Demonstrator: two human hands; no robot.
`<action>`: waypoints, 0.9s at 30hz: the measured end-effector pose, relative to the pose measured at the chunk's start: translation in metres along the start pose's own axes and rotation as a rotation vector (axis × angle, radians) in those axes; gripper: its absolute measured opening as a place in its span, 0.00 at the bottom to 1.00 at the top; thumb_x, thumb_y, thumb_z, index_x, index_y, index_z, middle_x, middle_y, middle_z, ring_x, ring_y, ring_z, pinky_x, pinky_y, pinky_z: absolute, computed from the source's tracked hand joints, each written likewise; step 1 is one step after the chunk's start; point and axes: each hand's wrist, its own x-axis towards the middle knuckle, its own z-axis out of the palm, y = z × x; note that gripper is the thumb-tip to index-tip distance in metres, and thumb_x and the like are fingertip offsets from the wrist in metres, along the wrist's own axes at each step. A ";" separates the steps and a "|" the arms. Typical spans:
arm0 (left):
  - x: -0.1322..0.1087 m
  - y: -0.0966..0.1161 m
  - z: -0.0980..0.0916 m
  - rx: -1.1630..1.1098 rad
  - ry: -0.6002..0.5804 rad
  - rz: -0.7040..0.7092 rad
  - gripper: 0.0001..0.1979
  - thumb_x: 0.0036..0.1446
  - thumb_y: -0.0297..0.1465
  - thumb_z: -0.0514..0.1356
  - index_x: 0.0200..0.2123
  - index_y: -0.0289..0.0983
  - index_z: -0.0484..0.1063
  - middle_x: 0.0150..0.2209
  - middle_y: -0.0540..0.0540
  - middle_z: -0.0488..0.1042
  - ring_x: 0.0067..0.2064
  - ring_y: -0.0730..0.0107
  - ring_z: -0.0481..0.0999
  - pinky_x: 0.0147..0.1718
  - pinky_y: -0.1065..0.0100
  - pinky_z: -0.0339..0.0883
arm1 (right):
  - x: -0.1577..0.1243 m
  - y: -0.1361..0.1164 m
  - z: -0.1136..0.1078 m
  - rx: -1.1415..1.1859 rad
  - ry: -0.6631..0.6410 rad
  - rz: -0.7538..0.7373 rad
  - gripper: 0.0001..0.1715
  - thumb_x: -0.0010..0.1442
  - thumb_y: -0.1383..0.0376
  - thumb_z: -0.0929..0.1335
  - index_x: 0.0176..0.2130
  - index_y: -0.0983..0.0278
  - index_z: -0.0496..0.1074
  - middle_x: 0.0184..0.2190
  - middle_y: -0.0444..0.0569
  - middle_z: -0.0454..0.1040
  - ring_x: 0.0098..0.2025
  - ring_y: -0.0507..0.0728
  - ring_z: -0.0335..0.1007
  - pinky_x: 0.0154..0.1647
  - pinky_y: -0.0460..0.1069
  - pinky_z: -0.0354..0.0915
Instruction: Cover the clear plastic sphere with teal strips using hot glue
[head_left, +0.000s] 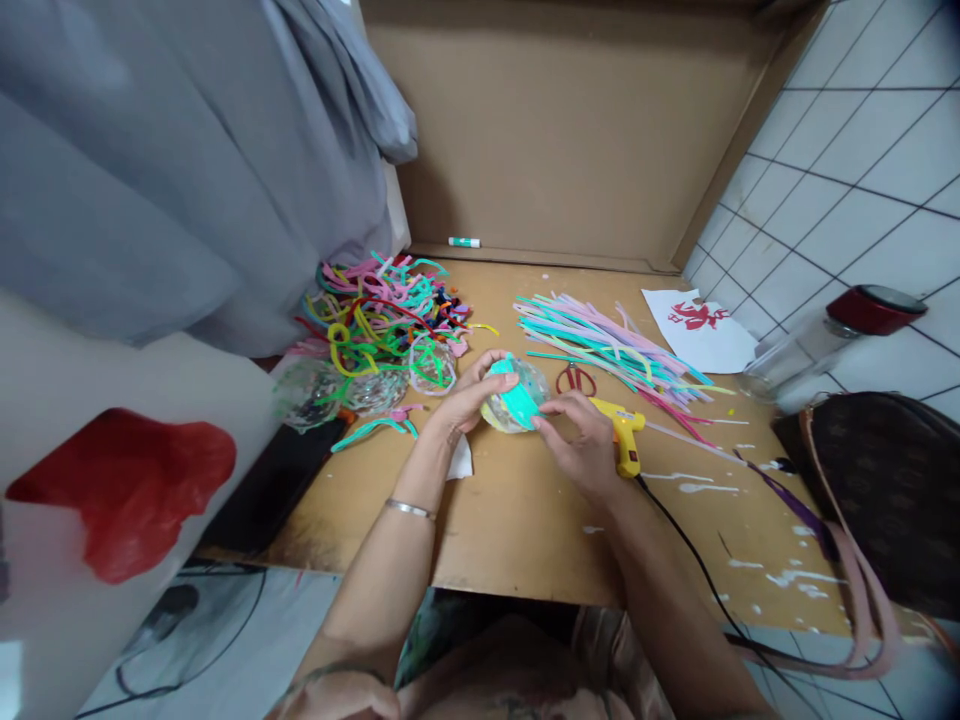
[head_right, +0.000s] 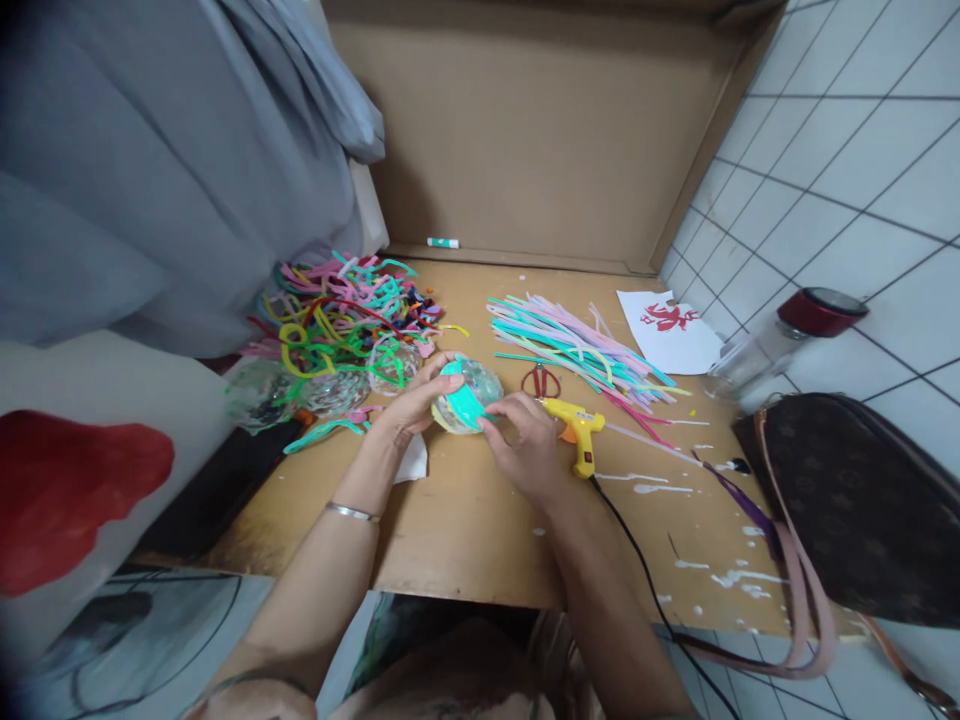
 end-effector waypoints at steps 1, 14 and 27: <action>0.000 0.000 0.000 0.016 0.002 0.007 0.26 0.33 0.35 0.71 0.37 0.37 0.65 0.31 0.54 0.68 0.29 0.78 0.68 0.29 0.74 0.64 | 0.000 0.000 0.000 0.003 -0.015 0.012 0.02 0.57 0.63 0.68 0.32 0.59 0.71 0.30 0.46 0.73 0.34 0.55 0.70 0.36 0.52 0.67; -0.005 -0.001 0.009 0.338 -0.053 0.075 0.24 0.36 0.33 0.68 0.39 0.35 0.66 0.32 0.53 0.67 0.31 0.76 0.66 0.31 0.74 0.62 | -0.001 0.004 0.000 -0.087 -0.075 0.070 0.12 0.57 0.64 0.66 0.22 0.61 0.63 0.20 0.41 0.67 0.26 0.51 0.63 0.29 0.48 0.59; -0.008 -0.007 0.016 0.713 -0.154 0.136 0.24 0.38 0.31 0.66 0.41 0.36 0.66 0.31 0.54 0.67 0.31 0.76 0.65 0.31 0.75 0.62 | 0.001 0.009 -0.002 -0.147 0.190 0.071 0.05 0.57 0.63 0.66 0.35 0.62 0.71 0.29 0.46 0.72 0.32 0.53 0.69 0.34 0.49 0.66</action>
